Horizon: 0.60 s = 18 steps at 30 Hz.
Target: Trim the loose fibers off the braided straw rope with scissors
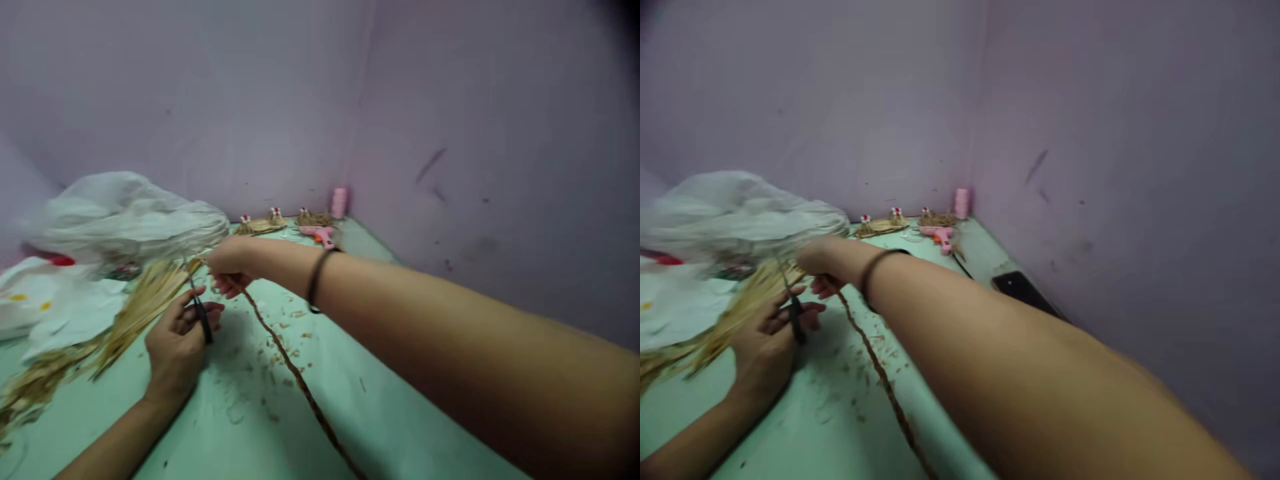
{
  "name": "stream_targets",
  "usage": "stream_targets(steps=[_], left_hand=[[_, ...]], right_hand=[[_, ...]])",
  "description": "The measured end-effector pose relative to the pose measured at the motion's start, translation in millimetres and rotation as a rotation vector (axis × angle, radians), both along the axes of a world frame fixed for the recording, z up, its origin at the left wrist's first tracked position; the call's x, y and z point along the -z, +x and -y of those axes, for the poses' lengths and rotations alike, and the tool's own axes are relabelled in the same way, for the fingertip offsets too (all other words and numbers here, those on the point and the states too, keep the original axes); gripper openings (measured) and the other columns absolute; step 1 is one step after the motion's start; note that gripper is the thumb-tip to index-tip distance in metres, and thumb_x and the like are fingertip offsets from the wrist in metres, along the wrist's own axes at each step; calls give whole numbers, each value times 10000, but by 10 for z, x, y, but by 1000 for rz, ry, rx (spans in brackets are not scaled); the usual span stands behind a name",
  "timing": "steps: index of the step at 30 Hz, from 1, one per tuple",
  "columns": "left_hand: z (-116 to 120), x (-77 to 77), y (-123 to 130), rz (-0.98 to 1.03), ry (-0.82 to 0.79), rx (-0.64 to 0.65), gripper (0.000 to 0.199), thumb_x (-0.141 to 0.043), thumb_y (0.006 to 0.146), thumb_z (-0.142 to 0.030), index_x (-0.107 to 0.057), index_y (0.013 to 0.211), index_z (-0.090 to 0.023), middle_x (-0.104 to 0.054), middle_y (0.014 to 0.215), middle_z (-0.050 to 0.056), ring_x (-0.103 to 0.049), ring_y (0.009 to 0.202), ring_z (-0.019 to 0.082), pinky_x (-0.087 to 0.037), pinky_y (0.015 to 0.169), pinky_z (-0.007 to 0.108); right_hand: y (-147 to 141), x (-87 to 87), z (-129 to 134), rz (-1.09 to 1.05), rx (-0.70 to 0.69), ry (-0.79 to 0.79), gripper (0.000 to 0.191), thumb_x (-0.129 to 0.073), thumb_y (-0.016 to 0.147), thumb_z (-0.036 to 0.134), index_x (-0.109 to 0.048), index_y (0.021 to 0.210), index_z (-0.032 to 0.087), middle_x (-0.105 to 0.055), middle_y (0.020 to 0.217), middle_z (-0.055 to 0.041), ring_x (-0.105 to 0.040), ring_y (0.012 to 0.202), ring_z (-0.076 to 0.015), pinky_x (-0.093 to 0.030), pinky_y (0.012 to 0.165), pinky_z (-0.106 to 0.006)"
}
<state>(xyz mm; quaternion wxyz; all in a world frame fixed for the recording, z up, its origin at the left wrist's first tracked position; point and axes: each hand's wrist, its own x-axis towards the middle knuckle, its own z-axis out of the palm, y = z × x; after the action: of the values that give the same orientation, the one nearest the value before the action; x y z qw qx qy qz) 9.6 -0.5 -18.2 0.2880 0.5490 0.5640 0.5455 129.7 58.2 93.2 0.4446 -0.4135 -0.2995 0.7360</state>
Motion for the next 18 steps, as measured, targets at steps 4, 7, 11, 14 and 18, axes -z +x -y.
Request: stream_targets(steps=[4,7,11,14,18], left_hand=[[-14,-5,52,117,-17,80,531,-647,625,-317,-480,1089,-118,-631,772,42,-599,661,158,-495,592,260],[2,31,49,60,2,150,448,-612,663,-310,-490,1046,-114,-632,793,48,-602,685,153,-492,609,248],[48,96,2,-207,65,203,365,-552,701,-250,-514,1050,-147,-635,796,25,-595,694,137,-476,650,245],[94,91,-26,-467,98,215,368,-517,685,-201,-533,1053,-190,-634,762,-9,-580,650,124,-459,636,241],[129,4,-58,-754,158,286,413,-496,651,-188,-545,1060,-218,-638,753,-17,-580,649,142,-440,647,270]], right_hand=[[251,353,274,241,-161,-23,130,-472,765,24,-573,696,66,-511,427,21,-467,380,-90,-420,382,-224],[475,669,526,185,-178,-7,70,-510,753,83,-574,729,98,-551,466,4,-496,381,-81,-451,404,-206],[570,956,713,80,-85,-11,98,-592,681,105,-598,779,106,-593,570,-21,-530,435,-75,-450,413,-176],[548,1054,747,76,-24,-15,127,-615,631,89,-614,757,101,-610,679,-38,-521,458,-59,-412,377,-142],[562,1093,742,-5,-23,-24,157,-605,607,73,-622,762,97,-521,591,18,-374,372,-18,-318,316,-121]])
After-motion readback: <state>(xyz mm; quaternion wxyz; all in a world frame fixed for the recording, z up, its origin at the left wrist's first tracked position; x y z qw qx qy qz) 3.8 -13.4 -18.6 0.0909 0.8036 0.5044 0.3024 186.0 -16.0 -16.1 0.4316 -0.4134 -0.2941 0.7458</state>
